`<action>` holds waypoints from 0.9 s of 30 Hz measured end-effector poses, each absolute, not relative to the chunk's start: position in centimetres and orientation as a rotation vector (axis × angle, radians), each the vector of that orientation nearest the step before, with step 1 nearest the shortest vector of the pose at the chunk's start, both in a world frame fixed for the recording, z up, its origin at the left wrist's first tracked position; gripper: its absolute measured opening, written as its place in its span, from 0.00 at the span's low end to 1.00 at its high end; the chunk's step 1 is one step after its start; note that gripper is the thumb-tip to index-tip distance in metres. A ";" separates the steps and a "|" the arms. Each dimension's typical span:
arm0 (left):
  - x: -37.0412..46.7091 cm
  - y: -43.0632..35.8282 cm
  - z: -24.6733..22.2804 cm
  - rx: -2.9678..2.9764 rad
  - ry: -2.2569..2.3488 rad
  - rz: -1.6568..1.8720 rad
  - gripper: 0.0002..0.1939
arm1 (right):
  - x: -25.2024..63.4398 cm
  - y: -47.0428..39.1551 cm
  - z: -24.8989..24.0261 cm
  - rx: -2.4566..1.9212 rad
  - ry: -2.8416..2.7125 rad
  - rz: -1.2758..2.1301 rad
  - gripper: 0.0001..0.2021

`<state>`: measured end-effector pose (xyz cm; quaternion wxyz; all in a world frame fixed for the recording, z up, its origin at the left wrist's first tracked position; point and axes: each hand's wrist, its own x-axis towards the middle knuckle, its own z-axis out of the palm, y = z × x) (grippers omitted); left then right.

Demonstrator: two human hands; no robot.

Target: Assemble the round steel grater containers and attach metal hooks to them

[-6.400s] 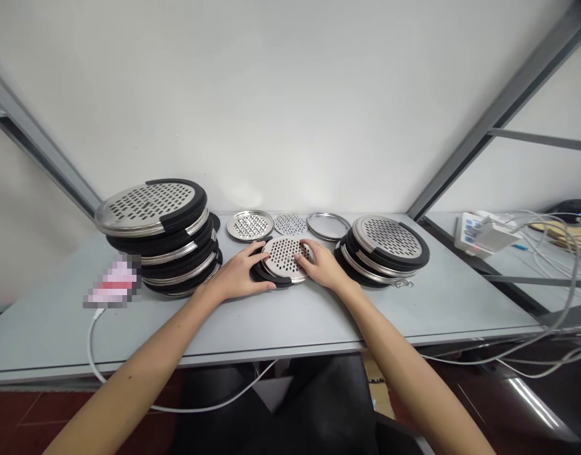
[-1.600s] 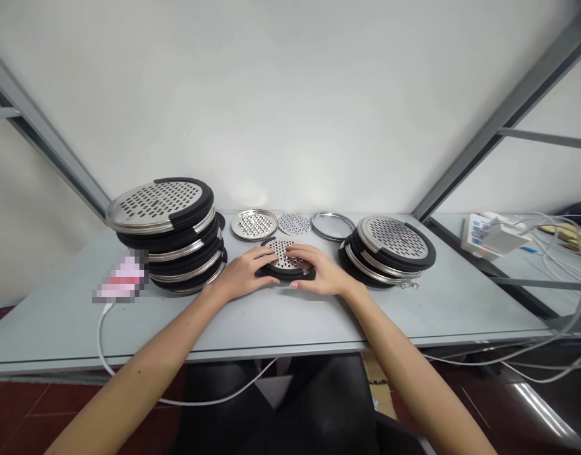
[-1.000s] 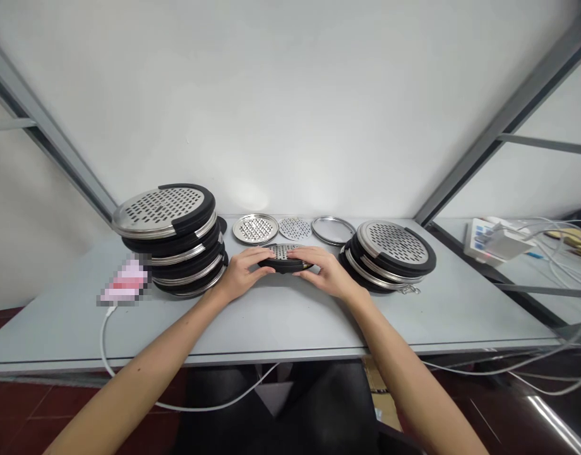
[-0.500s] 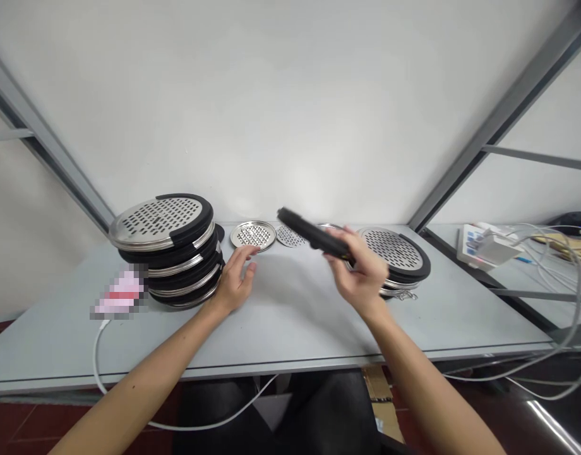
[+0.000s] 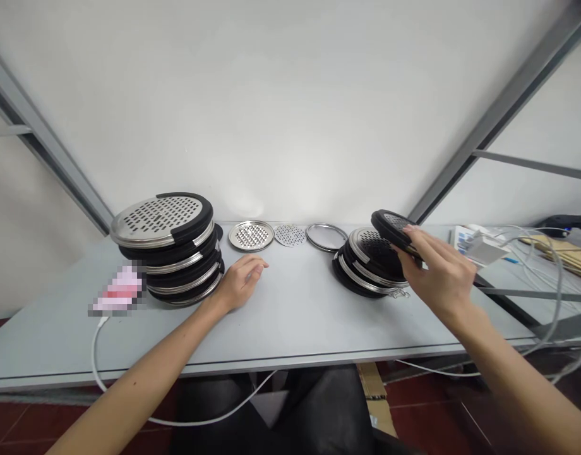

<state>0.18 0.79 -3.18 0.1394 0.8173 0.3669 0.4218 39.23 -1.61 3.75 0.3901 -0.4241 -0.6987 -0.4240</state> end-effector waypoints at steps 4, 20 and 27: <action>0.2 0.8 -3.3 2.356 1.067 1.175 0.18 | 39.1 -1.6 3.2 -1.168 -1.809 -0.987 0.15; 0.0 1.0 -3.5 2.380 1.101 1.153 0.16 | 36.6 -1.1 2.0 -1.207 -1.927 -0.807 0.16; -0.1 1.0 -3.5 2.379 1.085 1.124 0.17 | 37.0 -0.7 1.6 -1.116 -1.996 -0.738 0.16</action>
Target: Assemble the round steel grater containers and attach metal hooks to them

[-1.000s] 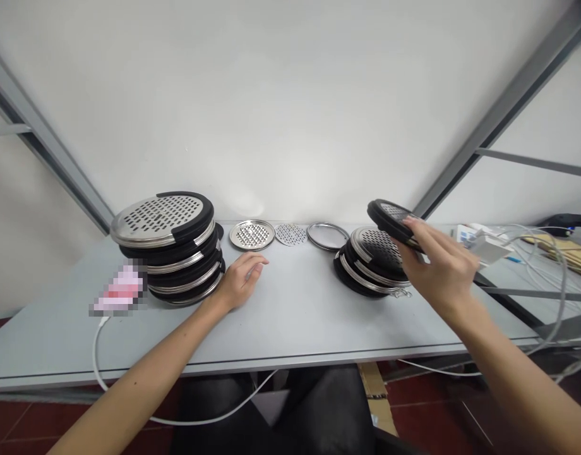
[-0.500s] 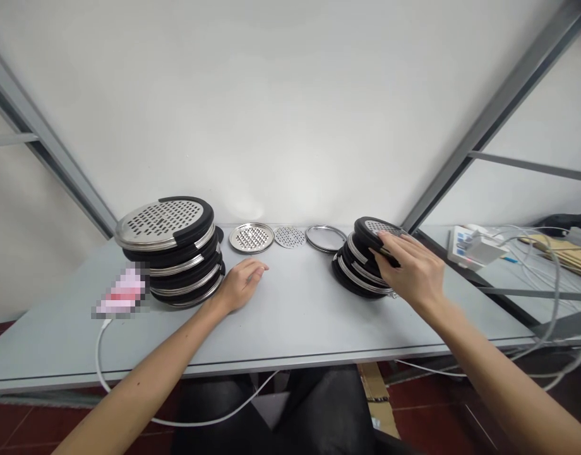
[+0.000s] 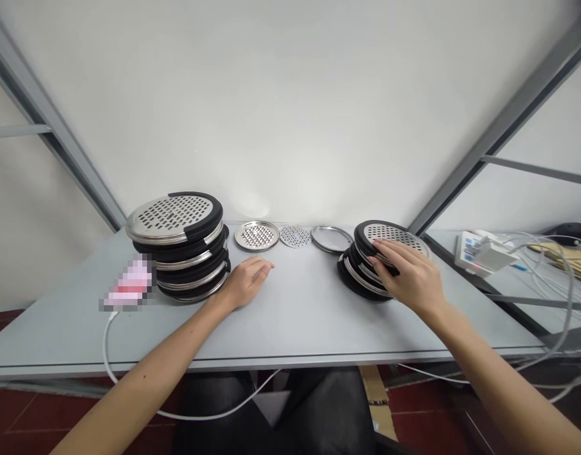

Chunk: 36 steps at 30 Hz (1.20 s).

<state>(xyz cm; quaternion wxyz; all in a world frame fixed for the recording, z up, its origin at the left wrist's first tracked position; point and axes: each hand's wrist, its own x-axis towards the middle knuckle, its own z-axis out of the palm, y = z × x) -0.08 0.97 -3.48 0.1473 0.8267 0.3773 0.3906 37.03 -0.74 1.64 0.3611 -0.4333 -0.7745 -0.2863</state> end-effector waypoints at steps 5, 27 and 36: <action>-0.1 0.9 -3.5 2.380 1.097 1.094 0.17 | 37.4 -0.7 2.0 -1.103 -1.881 -0.761 0.17; 0.0 1.2 -3.7 2.391 1.110 1.022 0.16 | 38.1 -1.1 1.3 -1.136 -1.822 -0.683 0.15; 0.0 1.1 -3.6 2.396 1.099 1.004 0.15 | 37.3 -1.3 0.0 -1.167 -1.765 -0.824 0.12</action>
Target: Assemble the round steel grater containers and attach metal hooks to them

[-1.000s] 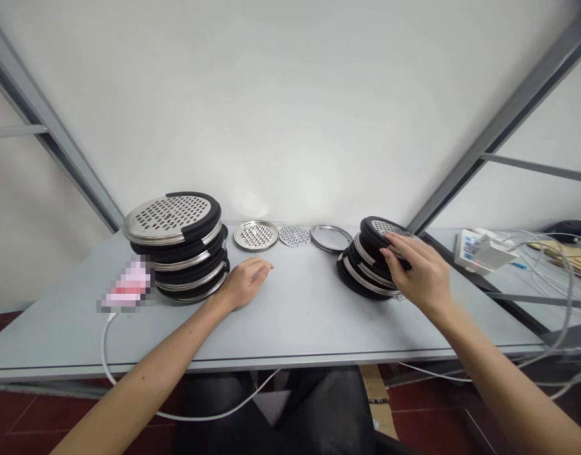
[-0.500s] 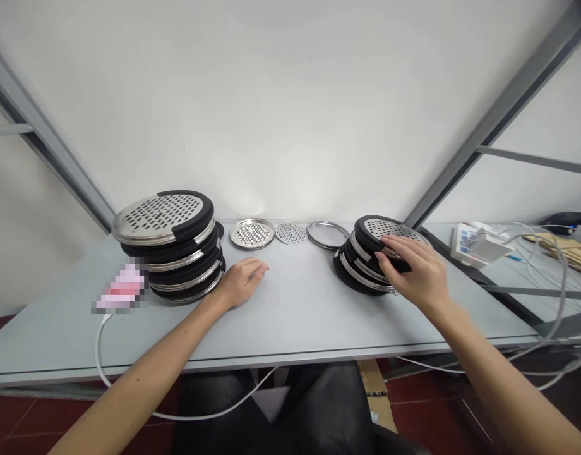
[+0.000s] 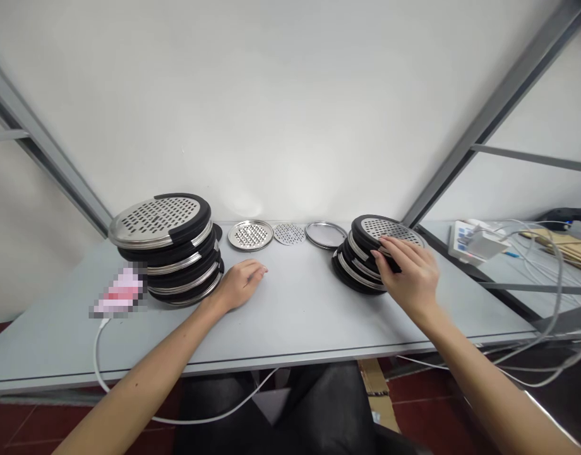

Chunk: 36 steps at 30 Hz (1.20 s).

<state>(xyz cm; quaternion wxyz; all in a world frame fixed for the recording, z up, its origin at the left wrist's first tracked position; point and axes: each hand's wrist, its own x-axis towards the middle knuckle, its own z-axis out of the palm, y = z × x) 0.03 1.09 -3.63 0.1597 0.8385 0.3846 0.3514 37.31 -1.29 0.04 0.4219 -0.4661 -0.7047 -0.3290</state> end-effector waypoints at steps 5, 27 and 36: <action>0.0 1.1 -3.6 2.404 1.109 0.990 0.16 | 36.8 -1.1 -0.7 -1.236 -1.672 -0.902 0.13; 0.3 0.8 -3.2 2.411 1.112 0.948 0.16 | 35.5 -1.9 -1.6 -1.236 -1.592 -0.885 0.20; 0.2 1.1 -3.3 2.450 1.142 0.919 0.12 | 28.5 -3.7 -2.1 -0.731 -2.174 -0.439 0.13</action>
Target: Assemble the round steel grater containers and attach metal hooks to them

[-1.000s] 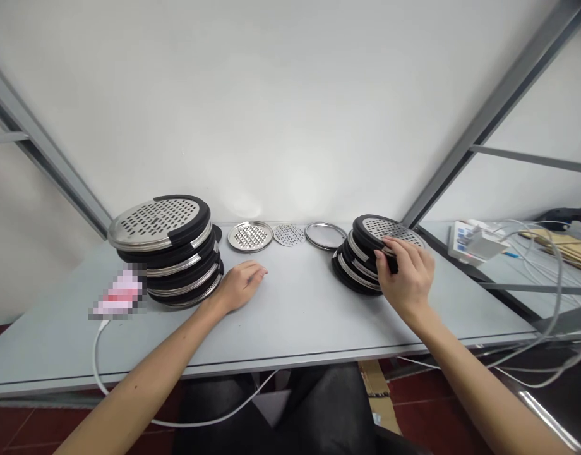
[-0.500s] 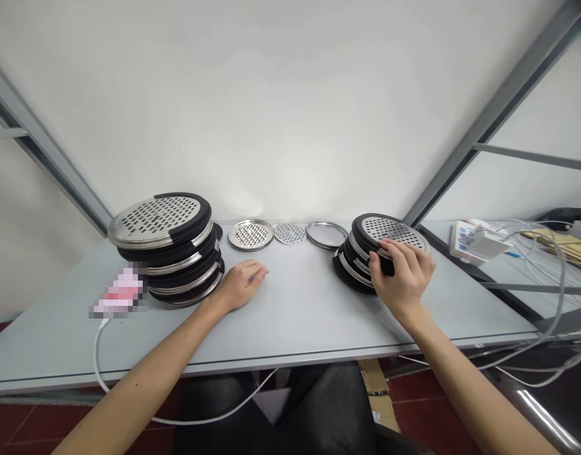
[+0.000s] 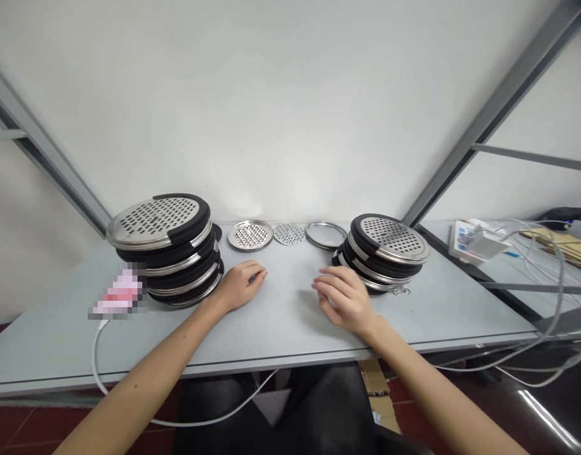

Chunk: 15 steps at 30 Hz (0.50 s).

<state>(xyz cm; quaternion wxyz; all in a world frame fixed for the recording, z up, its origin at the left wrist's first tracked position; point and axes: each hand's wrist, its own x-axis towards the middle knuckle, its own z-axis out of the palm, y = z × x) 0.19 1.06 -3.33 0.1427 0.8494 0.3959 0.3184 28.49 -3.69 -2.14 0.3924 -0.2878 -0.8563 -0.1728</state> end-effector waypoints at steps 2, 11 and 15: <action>0.1 1.2 -3.5 2.451 1.150 0.924 0.12 | 26.5 -2.4 -1.7 -0.784 -2.330 -0.248 0.12; -0.1 1.6 -3.4 2.448 1.192 0.965 0.10 | 21.5 5.5 -2.8 -1.331 -2.266 0.107 0.23; -0.2 1.9 -3.8 2.452 1.241 0.955 0.10 | 22.0 6.6 -4.6 -1.371 -2.242 0.180 0.23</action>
